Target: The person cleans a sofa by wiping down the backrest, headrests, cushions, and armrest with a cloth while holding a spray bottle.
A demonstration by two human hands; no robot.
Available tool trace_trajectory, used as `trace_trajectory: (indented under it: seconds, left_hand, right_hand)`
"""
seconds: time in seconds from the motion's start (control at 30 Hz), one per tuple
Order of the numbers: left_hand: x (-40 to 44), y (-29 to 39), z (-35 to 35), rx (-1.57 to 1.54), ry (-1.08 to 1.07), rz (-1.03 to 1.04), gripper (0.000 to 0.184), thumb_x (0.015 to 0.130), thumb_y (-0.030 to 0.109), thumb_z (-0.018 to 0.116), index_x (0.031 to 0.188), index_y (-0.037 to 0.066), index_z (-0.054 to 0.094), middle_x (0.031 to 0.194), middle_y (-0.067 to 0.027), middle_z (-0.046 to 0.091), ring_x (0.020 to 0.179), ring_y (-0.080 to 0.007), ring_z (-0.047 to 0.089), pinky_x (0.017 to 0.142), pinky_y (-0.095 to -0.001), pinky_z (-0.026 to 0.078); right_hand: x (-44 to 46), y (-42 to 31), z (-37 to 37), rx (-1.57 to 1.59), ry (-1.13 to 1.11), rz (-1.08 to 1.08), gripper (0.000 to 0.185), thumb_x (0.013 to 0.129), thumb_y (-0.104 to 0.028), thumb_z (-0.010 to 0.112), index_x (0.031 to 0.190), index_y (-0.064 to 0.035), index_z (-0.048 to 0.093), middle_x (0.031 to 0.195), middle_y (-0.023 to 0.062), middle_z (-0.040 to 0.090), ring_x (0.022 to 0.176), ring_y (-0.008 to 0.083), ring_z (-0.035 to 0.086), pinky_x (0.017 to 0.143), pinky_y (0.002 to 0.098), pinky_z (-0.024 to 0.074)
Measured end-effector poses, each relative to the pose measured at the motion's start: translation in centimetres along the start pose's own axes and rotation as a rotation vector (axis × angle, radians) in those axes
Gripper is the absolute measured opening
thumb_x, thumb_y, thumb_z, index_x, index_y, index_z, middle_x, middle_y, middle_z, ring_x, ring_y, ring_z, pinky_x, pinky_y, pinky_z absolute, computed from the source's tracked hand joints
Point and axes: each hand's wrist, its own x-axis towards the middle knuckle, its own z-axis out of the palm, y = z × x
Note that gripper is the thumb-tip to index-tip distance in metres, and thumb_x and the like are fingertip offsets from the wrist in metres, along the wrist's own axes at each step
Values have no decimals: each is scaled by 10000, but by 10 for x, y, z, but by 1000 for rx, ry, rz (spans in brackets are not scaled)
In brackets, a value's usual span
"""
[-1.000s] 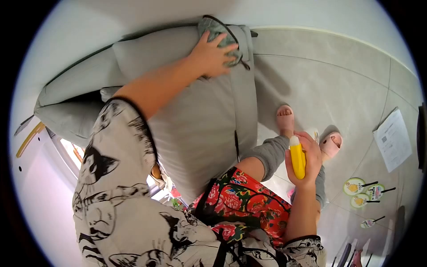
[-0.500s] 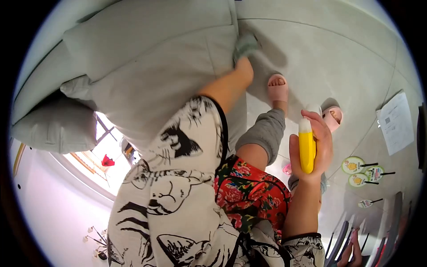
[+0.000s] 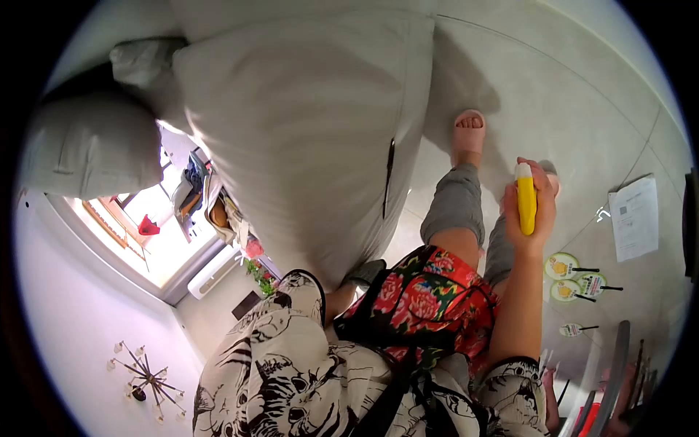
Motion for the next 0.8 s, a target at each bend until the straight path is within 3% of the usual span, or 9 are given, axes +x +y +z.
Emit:
trace_trajectory:
  seconds: [0.23,0.3,0.37,0.43,0.5,0.63,0.73,0.8]
  left_hand:
    - [-46,20,-5,-8,91,-25,334,836,188,488,1075,16,646,1293,-143,507,1159,-324,442,951,-466,323]
    - [-65,12,-22,11,125,-57,332,836,185,485,1068,14,649,1293,-143,507,1154,-323,445,947,-465,326]
    - [-81,0,-47,40,166,-117,330,836,182,481,1060,11,652,1292,-143,507,1149,-322,447,944,-464,328]
    - [-95,-28,-84,77,240,-217,328,836,179,478,1052,8,656,1292,-143,508,1143,-321,450,941,-463,331]
    - [-112,-70,-129,95,383,-353,327,836,177,475,1045,6,659,1292,-143,508,1138,-321,452,937,-462,333]
    - [-180,-135,-177,180,855,-595,309,832,200,478,1007,39,675,1275,-153,512,1227,-368,384,971,-565,273]
    - [-215,-69,-129,215,711,-363,308,777,208,510,912,4,698,1078,-209,610,1184,-395,405,1040,-600,135]
    - [-207,-12,-61,255,618,-256,295,757,215,530,879,12,707,1024,-190,634,1122,-392,453,1018,-595,168]
  right_hand:
    - [-33,-61,-31,-80,-64,-170,349,709,1,645,1042,-37,550,1068,134,611,954,284,586,844,353,445]
    - [-47,-73,-42,4,-64,83,367,715,-4,647,1068,-32,551,1063,135,611,960,279,585,846,351,448]
    - [-58,-93,-55,-25,-61,103,377,720,-4,652,1082,-19,550,1061,139,609,946,275,591,840,349,453]
    - [-65,-114,-66,-84,-28,-7,368,731,-5,652,1084,-9,549,1064,149,604,935,285,594,832,351,457]
    - [-70,-127,-76,-81,-7,-57,367,735,-2,652,1086,-5,546,1058,158,601,930,303,594,834,356,456]
    - [-76,-143,-85,-136,-7,-112,385,727,-12,661,1093,-5,542,1043,151,605,929,313,591,829,361,457]
    - [-77,-147,-83,-141,22,-78,387,722,-23,664,1090,-14,543,1044,147,607,930,313,592,826,363,458]
    - [-73,-165,-88,-149,15,-122,389,720,-33,659,1093,-38,547,1039,139,612,929,311,594,819,366,462]
